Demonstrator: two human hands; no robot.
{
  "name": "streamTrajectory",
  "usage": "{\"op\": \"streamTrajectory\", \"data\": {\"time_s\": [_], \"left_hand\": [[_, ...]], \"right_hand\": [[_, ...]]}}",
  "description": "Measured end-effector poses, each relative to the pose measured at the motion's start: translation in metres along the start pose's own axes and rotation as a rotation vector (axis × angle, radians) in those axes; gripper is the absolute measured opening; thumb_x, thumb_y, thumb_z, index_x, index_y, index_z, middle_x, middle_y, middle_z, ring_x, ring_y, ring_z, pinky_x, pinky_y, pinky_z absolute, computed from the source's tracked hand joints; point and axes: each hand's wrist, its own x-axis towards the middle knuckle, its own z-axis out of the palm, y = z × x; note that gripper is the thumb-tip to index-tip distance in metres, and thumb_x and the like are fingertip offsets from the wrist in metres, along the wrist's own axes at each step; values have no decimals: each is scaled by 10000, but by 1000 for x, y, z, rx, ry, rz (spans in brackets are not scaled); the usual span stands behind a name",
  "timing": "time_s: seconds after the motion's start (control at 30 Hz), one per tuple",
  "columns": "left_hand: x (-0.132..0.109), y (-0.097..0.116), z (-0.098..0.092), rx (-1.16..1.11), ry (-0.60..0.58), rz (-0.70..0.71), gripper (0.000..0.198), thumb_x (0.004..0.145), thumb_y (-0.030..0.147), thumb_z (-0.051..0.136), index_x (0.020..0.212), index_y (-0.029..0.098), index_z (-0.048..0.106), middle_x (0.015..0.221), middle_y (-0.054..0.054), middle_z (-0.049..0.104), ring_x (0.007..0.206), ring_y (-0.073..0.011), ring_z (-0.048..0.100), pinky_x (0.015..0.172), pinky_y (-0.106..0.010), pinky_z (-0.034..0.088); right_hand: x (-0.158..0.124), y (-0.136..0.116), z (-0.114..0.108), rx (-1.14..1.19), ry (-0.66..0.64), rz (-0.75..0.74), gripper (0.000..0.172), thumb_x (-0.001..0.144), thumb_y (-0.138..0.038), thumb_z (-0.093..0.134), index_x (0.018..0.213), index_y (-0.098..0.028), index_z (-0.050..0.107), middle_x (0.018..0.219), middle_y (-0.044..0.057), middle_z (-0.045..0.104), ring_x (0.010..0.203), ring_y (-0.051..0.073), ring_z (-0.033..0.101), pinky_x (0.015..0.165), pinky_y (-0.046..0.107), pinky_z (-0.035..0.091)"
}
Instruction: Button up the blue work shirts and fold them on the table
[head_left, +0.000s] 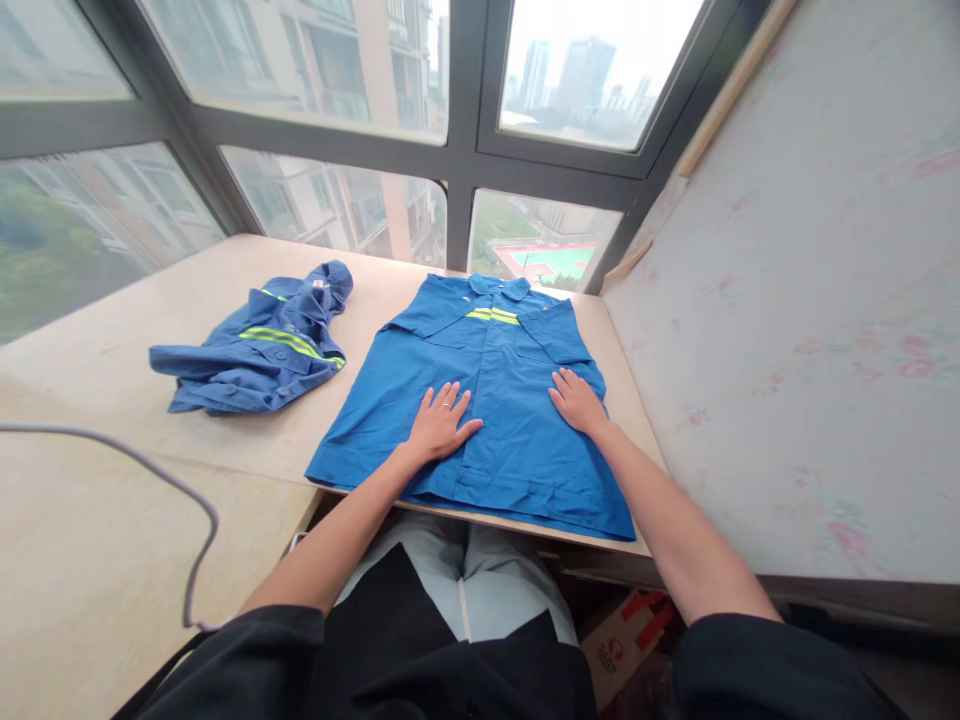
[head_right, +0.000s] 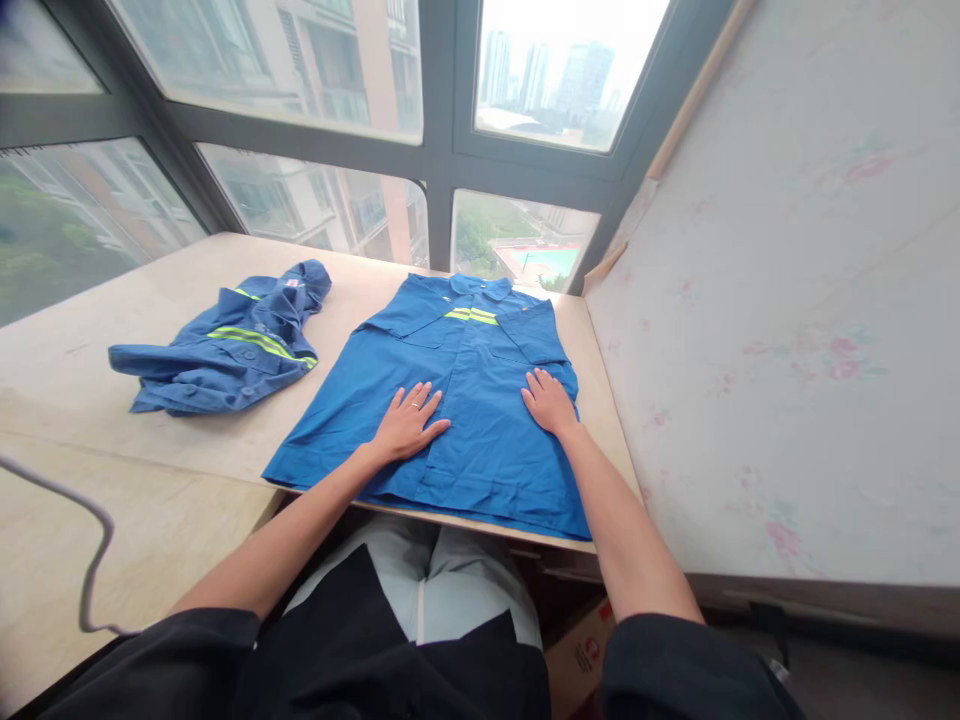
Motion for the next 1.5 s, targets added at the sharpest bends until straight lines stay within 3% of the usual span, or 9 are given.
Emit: {"op": "streamTrajectory", "data": {"time_s": [0.2,0.33,0.5,0.67,0.77,1.0,1.13,1.27,1.5], "left_hand": [[-15,5,-11,-78,-56,38,668,987,578,249,1454,143,448,1561,-154,345,1474,-286,257,1200,-520,188],[-63,15,-14,-60,-84,179,778,952,648,286,1495,97,362,1585,-178,275,1491,-297,196,1212,-513,154],[-114,10,-16,-16,-81,354,947,832,737,475,1515,99,323,1588,-197,247,1494,-324,167,1218,-508,131],[-126,-2,-23,-36,-87,416,580,889,294,572,1451,212,457,1553,-115,365,1449,-260,324,1192,-445,268],[-125,-5,-29,-103,-91,444,519,851,141,524,1359,239,564,1471,-83,496,1381,-231,443,1144,-417,364],[-120,-2,-44,-192,-78,327,409,883,134,440,1196,237,683,1163,-48,727,1047,-202,699,920,-327,542],[-118,-5,-52,-121,-102,268,369,902,159,450,1155,235,708,1003,-47,772,886,-201,733,763,-276,548],[-117,-20,-66,-75,-91,181,350,897,169,467,1119,250,725,1006,-48,770,864,-191,724,753,-258,524],[-115,-33,-121,-73,39,-10,318,902,213,448,1021,244,741,986,-39,773,883,-220,723,756,-293,530]], "right_hand": [[-9,-37,-19,34,77,-34,529,987,-305,360,1443,-44,423,1507,251,394,1403,347,375,1109,548,341],[-68,-92,-24,256,159,-241,582,999,-408,387,1510,-134,337,1561,172,339,1460,284,290,1152,506,322],[-144,-130,-31,287,14,-419,567,996,-420,433,1498,-162,376,1562,153,342,1473,282,258,1187,527,247],[-167,-129,-43,271,-63,-408,764,907,-574,545,1509,-144,357,1574,180,288,1479,328,220,1194,554,207],[-170,-129,-46,288,-66,-399,774,881,-560,594,1493,-133,387,1556,195,321,1468,338,250,1188,562,224],[-176,-128,-50,355,-69,-429,634,876,-356,649,1449,-162,461,1503,152,436,1427,328,350,1168,568,283],[-174,-110,-62,471,-34,-316,383,934,-160,466,1264,-212,653,1268,65,674,1196,223,624,1059,388,479],[-168,-81,-84,465,-12,-133,291,946,-256,488,1089,-238,741,1077,31,756,992,231,720,886,340,573],[-149,-58,-125,384,91,-90,268,934,-281,488,1004,-270,747,983,15,775,894,249,741,762,355,591]]}}
